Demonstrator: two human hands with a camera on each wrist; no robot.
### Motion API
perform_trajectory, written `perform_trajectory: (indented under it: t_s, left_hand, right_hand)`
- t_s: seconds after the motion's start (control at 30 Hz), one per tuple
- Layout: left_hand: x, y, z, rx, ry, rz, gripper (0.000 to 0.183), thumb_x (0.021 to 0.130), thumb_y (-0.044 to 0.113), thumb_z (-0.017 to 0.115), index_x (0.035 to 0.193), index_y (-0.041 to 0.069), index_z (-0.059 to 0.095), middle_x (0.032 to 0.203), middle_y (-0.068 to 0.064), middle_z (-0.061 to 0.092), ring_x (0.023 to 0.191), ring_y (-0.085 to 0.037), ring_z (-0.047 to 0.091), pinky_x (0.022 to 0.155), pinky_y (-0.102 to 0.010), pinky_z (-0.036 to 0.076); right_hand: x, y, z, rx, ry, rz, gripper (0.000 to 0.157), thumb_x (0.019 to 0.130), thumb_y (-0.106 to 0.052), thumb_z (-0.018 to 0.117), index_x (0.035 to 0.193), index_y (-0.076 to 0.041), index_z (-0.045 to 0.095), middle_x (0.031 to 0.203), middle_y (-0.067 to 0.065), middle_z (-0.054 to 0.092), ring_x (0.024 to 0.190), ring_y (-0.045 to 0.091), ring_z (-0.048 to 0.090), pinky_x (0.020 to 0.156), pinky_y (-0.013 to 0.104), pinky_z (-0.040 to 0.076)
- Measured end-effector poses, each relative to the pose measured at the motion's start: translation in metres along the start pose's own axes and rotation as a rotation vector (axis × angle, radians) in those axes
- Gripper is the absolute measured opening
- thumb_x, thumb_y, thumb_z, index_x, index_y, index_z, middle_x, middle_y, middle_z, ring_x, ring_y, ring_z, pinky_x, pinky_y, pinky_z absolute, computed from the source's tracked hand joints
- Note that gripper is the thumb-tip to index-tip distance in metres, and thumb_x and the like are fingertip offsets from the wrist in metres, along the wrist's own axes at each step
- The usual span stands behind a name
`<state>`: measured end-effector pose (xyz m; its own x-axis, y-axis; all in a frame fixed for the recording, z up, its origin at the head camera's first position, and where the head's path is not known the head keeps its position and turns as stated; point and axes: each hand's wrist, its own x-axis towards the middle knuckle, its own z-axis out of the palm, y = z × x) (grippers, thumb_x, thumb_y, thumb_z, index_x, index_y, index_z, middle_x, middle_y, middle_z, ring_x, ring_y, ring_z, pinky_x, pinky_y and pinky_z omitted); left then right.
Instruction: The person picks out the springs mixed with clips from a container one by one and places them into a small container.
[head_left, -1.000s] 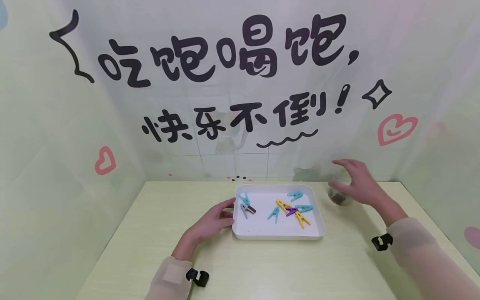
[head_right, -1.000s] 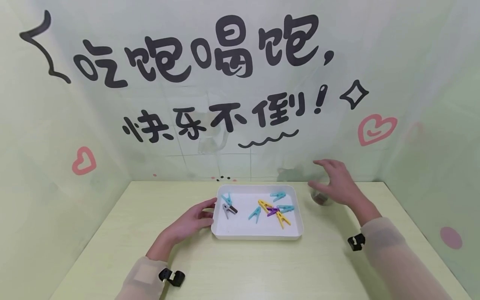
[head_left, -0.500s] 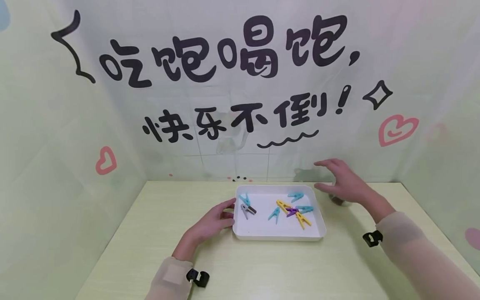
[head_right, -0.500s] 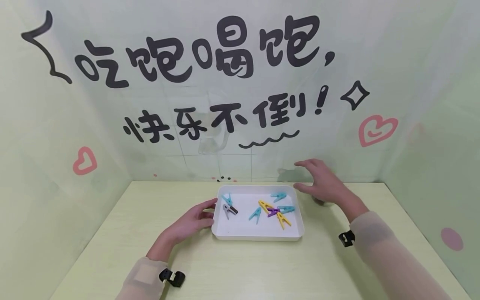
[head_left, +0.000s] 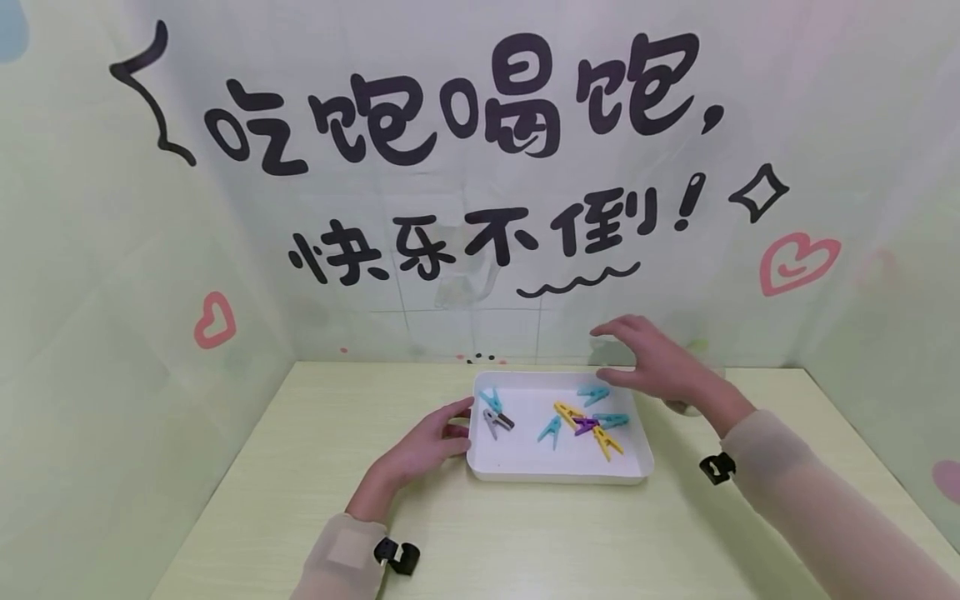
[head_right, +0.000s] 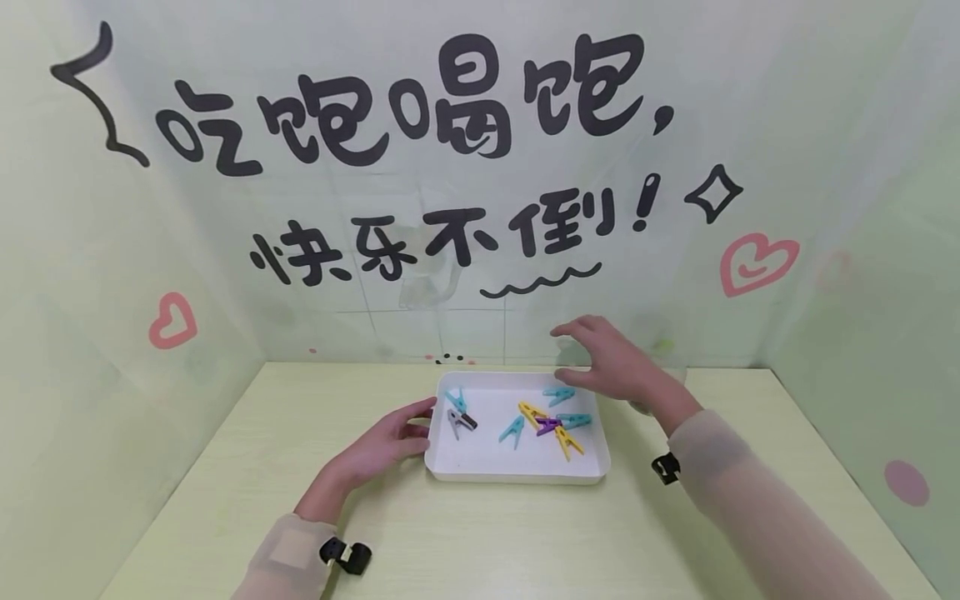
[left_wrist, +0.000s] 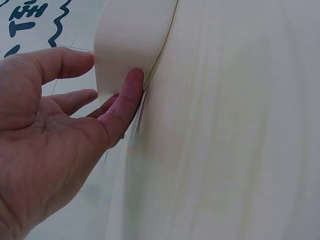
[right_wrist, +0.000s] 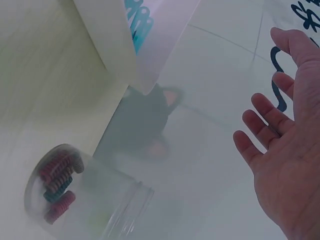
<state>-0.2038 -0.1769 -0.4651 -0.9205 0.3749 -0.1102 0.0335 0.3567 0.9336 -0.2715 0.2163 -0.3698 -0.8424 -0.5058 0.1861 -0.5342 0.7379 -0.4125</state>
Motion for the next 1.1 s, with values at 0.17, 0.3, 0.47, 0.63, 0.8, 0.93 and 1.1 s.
perform_trajectory:
  t_s: [0.17,0.3,0.47,0.63,0.8,0.93,1.1]
  left_hand:
    - [0.0,0.001,0.0,-0.005,-0.004,0.004,0.068,0.102,0.002,0.062,0.164,0.002,0.035,0.154,-0.017,0.049,0.129,-0.033,0.057,0.105,-0.045,0.053]
    - [0.0,0.001,0.0,-0.003,-0.004,0.006,0.068,0.102,0.002,0.062,0.164,0.002,0.035,0.154,-0.017,0.049,0.129,-0.033,0.058,0.105,-0.045,0.053]
    - [0.001,0.0,0.001,-0.001,0.0,0.005,0.068,0.102,0.002,0.063,0.164,0.001,0.036,0.153,-0.016,0.05,0.128,-0.032,0.058,0.105,-0.045,0.054]
    - [0.001,0.0,0.001,-0.001,0.004,0.004,0.068,0.102,0.002,0.063,0.164,0.002,0.036,0.153,-0.015,0.05,0.128,-0.032,0.058,0.105,-0.045,0.053]
    - [0.0,-0.001,0.0,0.005,0.009,0.0,0.067,0.102,0.002,0.063,0.164,0.003,0.037,0.153,-0.014,0.051,0.128,-0.032,0.058,0.107,-0.047,0.053]
    - [0.001,-0.001,0.0,0.006,0.006,-0.005,0.067,0.102,0.004,0.063,0.164,0.004,0.037,0.153,-0.014,0.051,0.128,-0.031,0.058,0.107,-0.047,0.052]
    - [0.001,0.001,-0.001,0.008,0.005,-0.007,0.067,0.103,0.004,0.063,0.165,0.005,0.037,0.153,-0.014,0.051,0.127,-0.031,0.058,0.107,-0.047,0.052]
  right_hand:
    - [0.011,-0.013,0.006,0.014,-0.057,-0.011,0.06,0.094,-0.033,0.083,0.147,-0.019,0.06,0.154,0.016,0.047,0.141,0.038,0.044,0.113,0.064,0.043]
    - [0.02,-0.023,0.011,-0.016,-0.071,-0.062,0.058,0.092,-0.031,0.084,0.145,-0.019,0.063,0.149,0.012,0.054,0.137,0.035,0.048,0.11,0.06,0.046]
    - [0.032,-0.033,0.019,-0.072,-0.105,-0.144,0.054,0.093,-0.03,0.084,0.142,-0.02,0.065,0.145,0.012,0.057,0.134,0.033,0.05,0.107,0.055,0.05]
    - [0.044,-0.042,0.031,-0.119,-0.187,-0.182,0.05,0.094,-0.031,0.083,0.141,-0.023,0.066,0.145,0.008,0.057,0.135,0.031,0.051,0.109,0.051,0.051]
    - [0.056,-0.052,0.048,-0.131,-0.278,-0.194,0.049,0.094,-0.032,0.083,0.14,-0.025,0.067,0.144,0.005,0.058,0.135,0.028,0.051,0.11,0.051,0.049]
    - [0.064,-0.057,0.061,-0.127,-0.337,-0.202,0.049,0.095,-0.031,0.082,0.141,-0.024,0.067,0.144,0.003,0.058,0.134,0.027,0.05,0.112,0.049,0.047]
    - [0.07,-0.061,0.074,-0.155,-0.378,-0.229,0.048,0.095,-0.031,0.082,0.141,-0.027,0.067,0.142,-0.001,0.058,0.131,0.022,0.05,0.112,0.045,0.046]
